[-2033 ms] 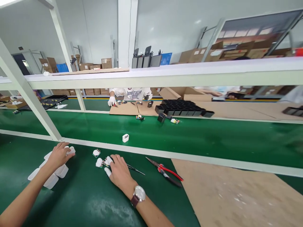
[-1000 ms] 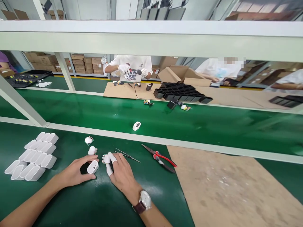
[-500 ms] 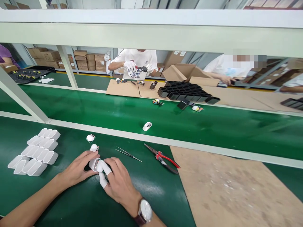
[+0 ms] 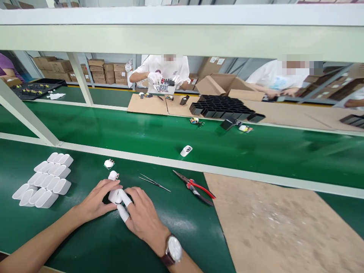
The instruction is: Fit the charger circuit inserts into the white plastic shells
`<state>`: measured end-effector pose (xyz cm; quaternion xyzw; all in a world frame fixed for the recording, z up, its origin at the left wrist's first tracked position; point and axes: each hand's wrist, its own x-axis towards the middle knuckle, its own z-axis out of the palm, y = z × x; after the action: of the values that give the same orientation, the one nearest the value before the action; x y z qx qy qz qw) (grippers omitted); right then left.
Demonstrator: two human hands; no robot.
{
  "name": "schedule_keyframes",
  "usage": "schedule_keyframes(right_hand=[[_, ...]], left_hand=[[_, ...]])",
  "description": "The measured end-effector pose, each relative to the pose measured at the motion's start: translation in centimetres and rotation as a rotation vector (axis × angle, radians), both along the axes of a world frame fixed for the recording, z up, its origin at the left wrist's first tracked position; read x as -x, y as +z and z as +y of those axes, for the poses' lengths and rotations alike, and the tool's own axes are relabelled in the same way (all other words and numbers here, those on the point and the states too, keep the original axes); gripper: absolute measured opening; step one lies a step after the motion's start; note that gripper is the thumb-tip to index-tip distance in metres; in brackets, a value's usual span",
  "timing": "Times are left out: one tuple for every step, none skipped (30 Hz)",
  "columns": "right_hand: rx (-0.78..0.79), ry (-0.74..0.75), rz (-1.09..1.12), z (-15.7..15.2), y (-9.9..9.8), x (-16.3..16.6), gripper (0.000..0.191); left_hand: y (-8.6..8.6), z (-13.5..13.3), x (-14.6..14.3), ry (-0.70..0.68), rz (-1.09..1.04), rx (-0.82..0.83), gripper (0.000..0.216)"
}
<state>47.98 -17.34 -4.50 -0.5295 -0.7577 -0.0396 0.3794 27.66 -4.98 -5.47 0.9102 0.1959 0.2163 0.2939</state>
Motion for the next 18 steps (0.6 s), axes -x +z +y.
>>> schedule_keyframes(right_hand=[[0.007, 0.006, 0.023, -0.01, 0.05, -0.12, 0.038], [0.005, 0.017, 0.046, -0.02, 0.08, -0.24, 0.041], [-0.009, 0.031, 0.069, -0.04, 0.09, -0.33, 0.041], [-0.027, 0.046, 0.087, -0.05, 0.09, -0.39, 0.039], [-0.041, 0.060, 0.095, -0.06, 0.08, -0.42, 0.035], [-0.049, 0.066, 0.096, -0.06, 0.06, -0.39, 0.031], [-0.051, 0.062, 0.092, -0.05, 0.06, -0.33, 0.027], [-0.040, 0.055, 0.080, -0.02, 0.05, -0.23, 0.024], [-0.021, 0.049, 0.057, 0.02, 0.05, -0.11, 0.020], [0.003, 0.045, 0.028, 0.08, 0.06, 0.02, 0.017], [0.027, 0.045, -0.002, 0.16, 0.06, 0.16, 0.015], [0.049, 0.045, -0.027, 0.25, 0.06, 0.28, 0.014], [0.065, 0.047, -0.041, 0.34, 0.03, 0.39, 0.014], [0.069, 0.047, -0.036, 0.43, -0.01, 0.47, 0.015], [0.064, 0.047, -0.009, 0.50, -0.08, 0.51, 0.016], [0.057, 0.049, 0.037, 0.56, -0.16, 0.52, 0.018], [0.048, 0.054, 0.096, 0.59, -0.25, 0.51, 0.020], [0.047, 0.061, 0.158, 0.62, -0.33, 0.47, 0.022]], left_hand=[[0.01, -0.02, -0.03, 0.005, 0.001, 0.065, 0.078], [0.01, -0.06, -0.06, 0.004, 0.001, 0.131, 0.080], [0.00, -0.11, -0.09, -0.001, 0.002, 0.192, 0.081], [-0.02, -0.17, -0.13, -0.008, 0.006, 0.244, 0.081], [-0.04, -0.25, -0.16, -0.016, 0.014, 0.286, 0.080], [-0.06, -0.32, -0.18, -0.021, 0.020, 0.319, 0.078], [-0.06, -0.38, -0.20, -0.021, 0.028, 0.346, 0.076], [-0.05, -0.42, -0.22, -0.016, 0.040, 0.368, 0.074], [-0.02, -0.44, -0.22, -0.006, 0.052, 0.383, 0.073], [0.03, -0.44, -0.21, 0.006, 0.063, 0.392, 0.073], [0.08, -0.40, -0.20, 0.015, 0.073, 0.398, 0.073], [0.14, -0.35, -0.18, 0.020, 0.080, 0.402, 0.074], [0.20, -0.29, -0.16, 0.018, 0.083, 0.406, 0.074], [0.26, -0.21, -0.14, 0.010, 0.081, 0.409, 0.075], [0.30, -0.14, -0.12, -0.003, 0.072, 0.411, 0.075], [0.33, -0.07, -0.12, -0.021, 0.057, 0.412, 0.074], [0.34, 0.00, -0.12, -0.041, 0.039, 0.413, 0.073], [0.34, 0.05, -0.13, -0.059, 0.018, 0.414, 0.072]])
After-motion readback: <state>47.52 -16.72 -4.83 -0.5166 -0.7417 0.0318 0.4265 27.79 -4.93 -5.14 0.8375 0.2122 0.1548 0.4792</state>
